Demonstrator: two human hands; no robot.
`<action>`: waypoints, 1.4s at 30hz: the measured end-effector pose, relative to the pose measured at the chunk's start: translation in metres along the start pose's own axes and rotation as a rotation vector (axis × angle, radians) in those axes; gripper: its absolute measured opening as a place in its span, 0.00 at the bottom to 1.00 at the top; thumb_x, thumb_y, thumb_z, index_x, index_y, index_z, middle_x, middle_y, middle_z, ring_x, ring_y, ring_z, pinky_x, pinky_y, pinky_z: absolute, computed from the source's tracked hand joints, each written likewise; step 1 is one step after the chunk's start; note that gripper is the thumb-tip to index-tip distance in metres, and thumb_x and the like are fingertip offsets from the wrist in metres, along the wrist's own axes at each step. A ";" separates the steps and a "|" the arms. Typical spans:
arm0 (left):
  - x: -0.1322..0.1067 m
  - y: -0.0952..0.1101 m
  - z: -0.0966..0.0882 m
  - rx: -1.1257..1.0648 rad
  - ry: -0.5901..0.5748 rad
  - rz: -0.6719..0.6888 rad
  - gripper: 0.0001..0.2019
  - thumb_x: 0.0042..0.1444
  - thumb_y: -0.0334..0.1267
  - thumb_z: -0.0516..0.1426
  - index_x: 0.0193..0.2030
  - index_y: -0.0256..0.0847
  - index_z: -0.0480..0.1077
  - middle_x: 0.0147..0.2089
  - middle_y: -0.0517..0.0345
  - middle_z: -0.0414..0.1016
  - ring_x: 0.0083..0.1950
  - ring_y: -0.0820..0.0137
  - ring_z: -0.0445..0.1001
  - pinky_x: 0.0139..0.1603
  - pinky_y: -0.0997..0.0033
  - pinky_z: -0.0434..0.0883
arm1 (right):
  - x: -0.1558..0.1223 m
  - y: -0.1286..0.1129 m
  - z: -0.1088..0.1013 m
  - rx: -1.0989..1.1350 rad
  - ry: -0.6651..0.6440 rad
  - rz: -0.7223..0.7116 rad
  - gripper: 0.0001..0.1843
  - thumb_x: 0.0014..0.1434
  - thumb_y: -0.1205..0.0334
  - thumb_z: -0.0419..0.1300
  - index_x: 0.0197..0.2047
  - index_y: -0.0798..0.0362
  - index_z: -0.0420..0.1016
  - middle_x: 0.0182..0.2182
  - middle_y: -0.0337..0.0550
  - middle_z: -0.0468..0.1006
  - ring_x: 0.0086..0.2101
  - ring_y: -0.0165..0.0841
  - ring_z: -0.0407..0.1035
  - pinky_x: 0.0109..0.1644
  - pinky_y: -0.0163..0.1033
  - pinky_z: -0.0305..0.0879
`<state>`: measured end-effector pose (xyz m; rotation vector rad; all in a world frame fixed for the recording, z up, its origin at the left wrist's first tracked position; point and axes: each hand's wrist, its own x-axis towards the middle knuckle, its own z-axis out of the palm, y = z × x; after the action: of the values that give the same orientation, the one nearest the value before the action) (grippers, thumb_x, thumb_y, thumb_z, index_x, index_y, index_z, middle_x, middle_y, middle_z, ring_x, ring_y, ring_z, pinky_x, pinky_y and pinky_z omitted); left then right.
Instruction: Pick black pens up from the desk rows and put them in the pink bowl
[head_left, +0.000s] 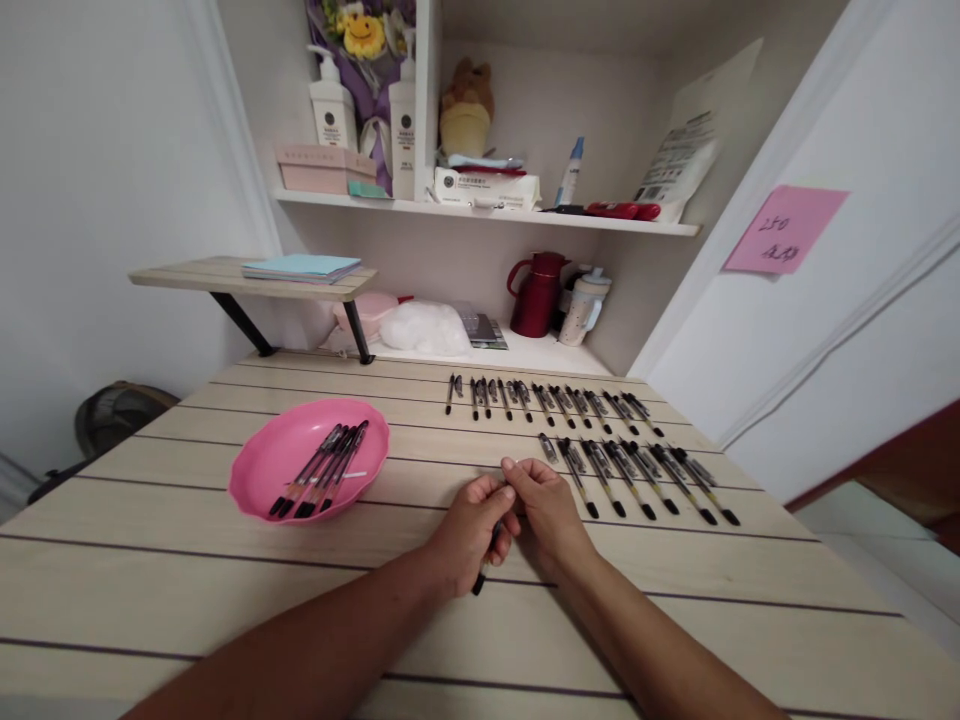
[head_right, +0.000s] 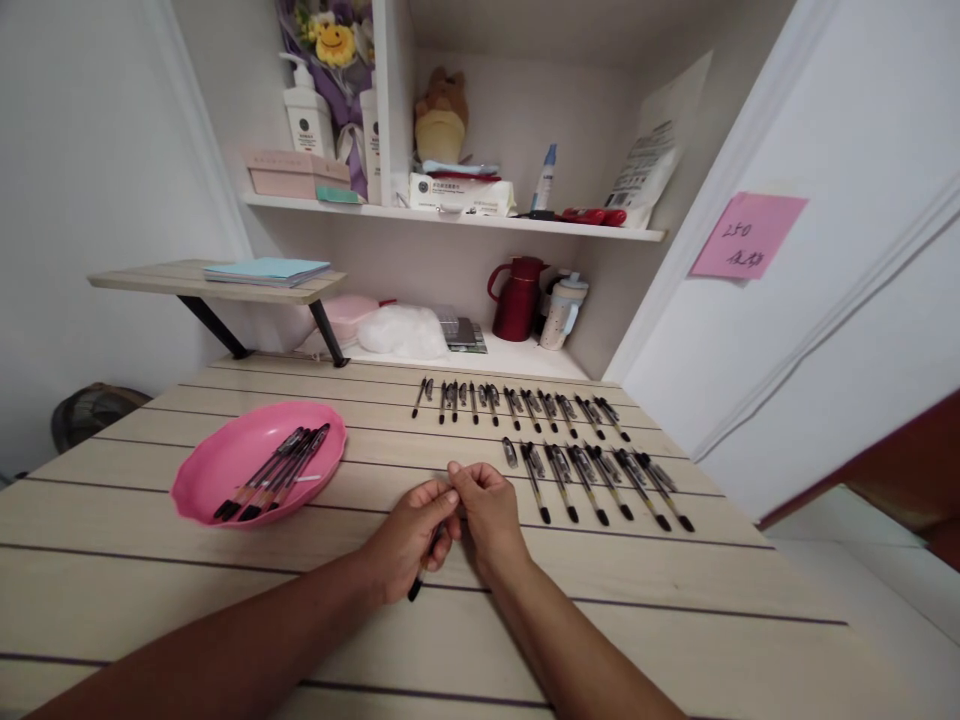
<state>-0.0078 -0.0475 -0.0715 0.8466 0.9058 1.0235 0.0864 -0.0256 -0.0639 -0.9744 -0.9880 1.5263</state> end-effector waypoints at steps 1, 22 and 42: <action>0.000 0.000 0.000 0.003 0.001 0.005 0.15 0.48 0.49 0.56 0.31 0.39 0.58 0.20 0.68 0.64 0.11 0.84 0.55 0.11 0.81 0.47 | 0.000 0.001 0.000 0.025 0.026 -0.005 0.20 0.46 0.48 0.62 0.21 0.51 0.57 0.07 0.28 0.60 0.07 0.24 0.52 0.09 0.29 0.45; -0.002 0.002 0.002 -0.025 -0.034 -0.001 0.15 0.50 0.50 0.53 0.33 0.39 0.58 0.20 0.66 0.64 0.12 0.83 0.55 0.12 0.82 0.47 | 0.000 0.004 -0.006 0.124 -0.028 -0.033 0.16 0.47 0.52 0.63 0.25 0.55 0.64 0.11 0.28 0.62 0.08 0.22 0.54 0.09 0.27 0.48; -0.003 0.006 0.001 0.026 -0.042 0.031 0.16 0.50 0.50 0.54 0.35 0.40 0.59 0.19 0.68 0.63 0.11 0.84 0.51 0.11 0.82 0.43 | 0.000 0.001 -0.006 0.173 -0.083 -0.062 0.14 0.48 0.53 0.61 0.26 0.55 0.67 0.13 0.31 0.66 0.09 0.25 0.59 0.11 0.30 0.51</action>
<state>-0.0099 -0.0487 -0.0653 0.9036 0.8740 1.0191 0.0918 -0.0251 -0.0665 -0.7574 -0.9194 1.5821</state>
